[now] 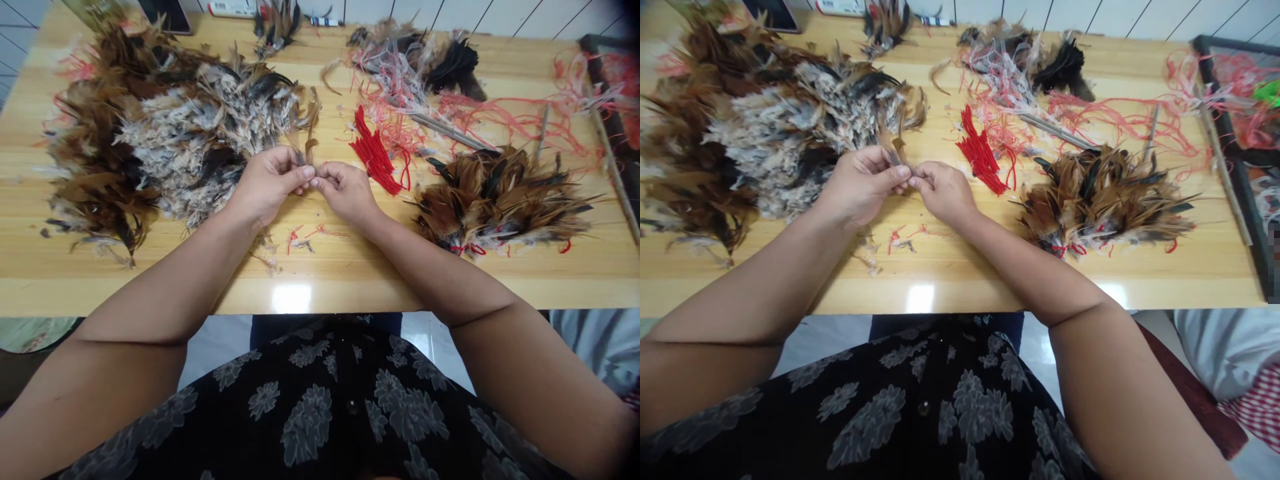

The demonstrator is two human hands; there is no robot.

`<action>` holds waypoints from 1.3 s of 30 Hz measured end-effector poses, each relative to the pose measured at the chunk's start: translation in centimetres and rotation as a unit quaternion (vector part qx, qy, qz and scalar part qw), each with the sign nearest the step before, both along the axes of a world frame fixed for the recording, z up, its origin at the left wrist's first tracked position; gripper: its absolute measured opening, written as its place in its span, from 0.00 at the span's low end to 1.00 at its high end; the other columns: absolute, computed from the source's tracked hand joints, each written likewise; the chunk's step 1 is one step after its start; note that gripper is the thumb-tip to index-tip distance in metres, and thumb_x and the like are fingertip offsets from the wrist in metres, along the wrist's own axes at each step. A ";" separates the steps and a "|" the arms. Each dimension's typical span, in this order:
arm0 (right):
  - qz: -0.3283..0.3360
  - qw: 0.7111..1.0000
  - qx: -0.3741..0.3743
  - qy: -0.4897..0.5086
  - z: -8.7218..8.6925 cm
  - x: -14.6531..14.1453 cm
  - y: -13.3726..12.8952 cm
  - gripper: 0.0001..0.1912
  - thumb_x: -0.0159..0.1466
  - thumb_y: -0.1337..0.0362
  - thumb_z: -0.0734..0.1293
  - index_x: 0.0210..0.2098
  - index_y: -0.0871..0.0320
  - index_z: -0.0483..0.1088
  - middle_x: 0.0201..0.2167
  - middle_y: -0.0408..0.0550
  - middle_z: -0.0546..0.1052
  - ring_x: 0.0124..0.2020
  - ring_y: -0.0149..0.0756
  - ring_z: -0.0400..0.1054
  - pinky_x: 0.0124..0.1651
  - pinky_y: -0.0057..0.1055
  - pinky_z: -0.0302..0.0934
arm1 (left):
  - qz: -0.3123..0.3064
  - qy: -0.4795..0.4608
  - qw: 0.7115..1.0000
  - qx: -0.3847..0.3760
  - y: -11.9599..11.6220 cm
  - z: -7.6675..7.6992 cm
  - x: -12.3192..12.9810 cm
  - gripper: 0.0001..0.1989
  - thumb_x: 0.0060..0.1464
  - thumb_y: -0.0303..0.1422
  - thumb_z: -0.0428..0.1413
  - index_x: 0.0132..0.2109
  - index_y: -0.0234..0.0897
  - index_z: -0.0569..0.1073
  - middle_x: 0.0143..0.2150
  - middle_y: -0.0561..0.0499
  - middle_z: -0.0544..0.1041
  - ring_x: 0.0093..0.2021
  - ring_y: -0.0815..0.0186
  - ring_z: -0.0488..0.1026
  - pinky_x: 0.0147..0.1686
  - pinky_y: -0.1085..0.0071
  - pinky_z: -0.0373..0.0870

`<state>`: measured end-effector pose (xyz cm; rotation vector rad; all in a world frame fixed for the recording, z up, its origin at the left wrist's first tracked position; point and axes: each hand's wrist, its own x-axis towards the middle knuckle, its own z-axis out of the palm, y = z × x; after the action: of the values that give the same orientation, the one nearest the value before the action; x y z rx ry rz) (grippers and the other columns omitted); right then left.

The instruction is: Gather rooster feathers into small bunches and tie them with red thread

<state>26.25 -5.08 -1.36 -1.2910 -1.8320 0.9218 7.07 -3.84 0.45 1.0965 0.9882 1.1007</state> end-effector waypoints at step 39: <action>0.024 0.992 -0.047 0.115 -0.9 0.5 0.6 0.27 0.79 0.39 0.84 0.43 0.55 0.79 0.34 0.41 0.76 0.38 0.33 0.63 0.45 0.34 0.62 | -0.043 -0.080 0.992 -0.083 0.3 1.0 -1.2 0.22 0.73 0.23 0.83 0.32 0.37 0.85 0.33 0.49 0.84 0.30 0.68 0.82 0.30 0.80 0.83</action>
<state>26.71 -4.46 -2.26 -1.1473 -1.6626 1.1456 5.89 -3.51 1.42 0.8933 0.8808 1.0020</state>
